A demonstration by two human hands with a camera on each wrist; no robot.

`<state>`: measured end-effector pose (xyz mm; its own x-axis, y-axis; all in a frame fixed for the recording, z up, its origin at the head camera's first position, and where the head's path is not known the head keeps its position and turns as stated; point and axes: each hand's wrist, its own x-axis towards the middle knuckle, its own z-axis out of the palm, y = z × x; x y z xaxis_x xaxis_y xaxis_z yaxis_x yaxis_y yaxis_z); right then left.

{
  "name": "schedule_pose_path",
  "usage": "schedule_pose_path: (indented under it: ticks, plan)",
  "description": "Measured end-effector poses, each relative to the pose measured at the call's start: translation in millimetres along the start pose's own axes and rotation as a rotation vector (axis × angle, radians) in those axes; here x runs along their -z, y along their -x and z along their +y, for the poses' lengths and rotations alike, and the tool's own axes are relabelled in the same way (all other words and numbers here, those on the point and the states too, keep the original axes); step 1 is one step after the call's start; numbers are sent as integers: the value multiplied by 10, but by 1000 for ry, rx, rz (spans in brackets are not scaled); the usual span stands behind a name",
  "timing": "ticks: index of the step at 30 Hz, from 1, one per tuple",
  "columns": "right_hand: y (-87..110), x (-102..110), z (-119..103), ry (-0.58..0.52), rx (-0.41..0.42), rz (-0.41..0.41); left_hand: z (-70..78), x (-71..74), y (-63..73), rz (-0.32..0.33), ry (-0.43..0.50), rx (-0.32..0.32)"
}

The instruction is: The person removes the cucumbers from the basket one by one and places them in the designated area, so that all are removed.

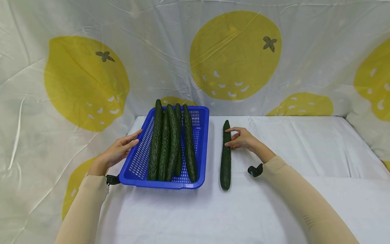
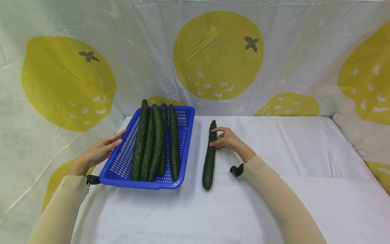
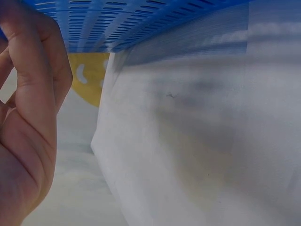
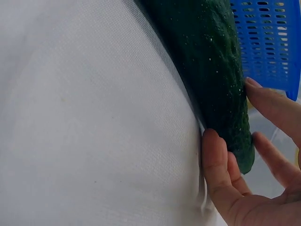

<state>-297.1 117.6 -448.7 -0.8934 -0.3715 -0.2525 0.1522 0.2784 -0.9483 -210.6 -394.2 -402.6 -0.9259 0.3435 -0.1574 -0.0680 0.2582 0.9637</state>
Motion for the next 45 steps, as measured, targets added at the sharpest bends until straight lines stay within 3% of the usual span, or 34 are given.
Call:
schedule_pose_path:
  ticks: [16,32,45]
  plan:
    - [15,21,-101,70,-24,28,18,-16,-8,-2,-2,9]
    - [76,71,-719,61,114,40,40,-20,14,-5,14,6]
    - [23,-94,-1125,-17,132,43,23,-42,15,4,6,3]
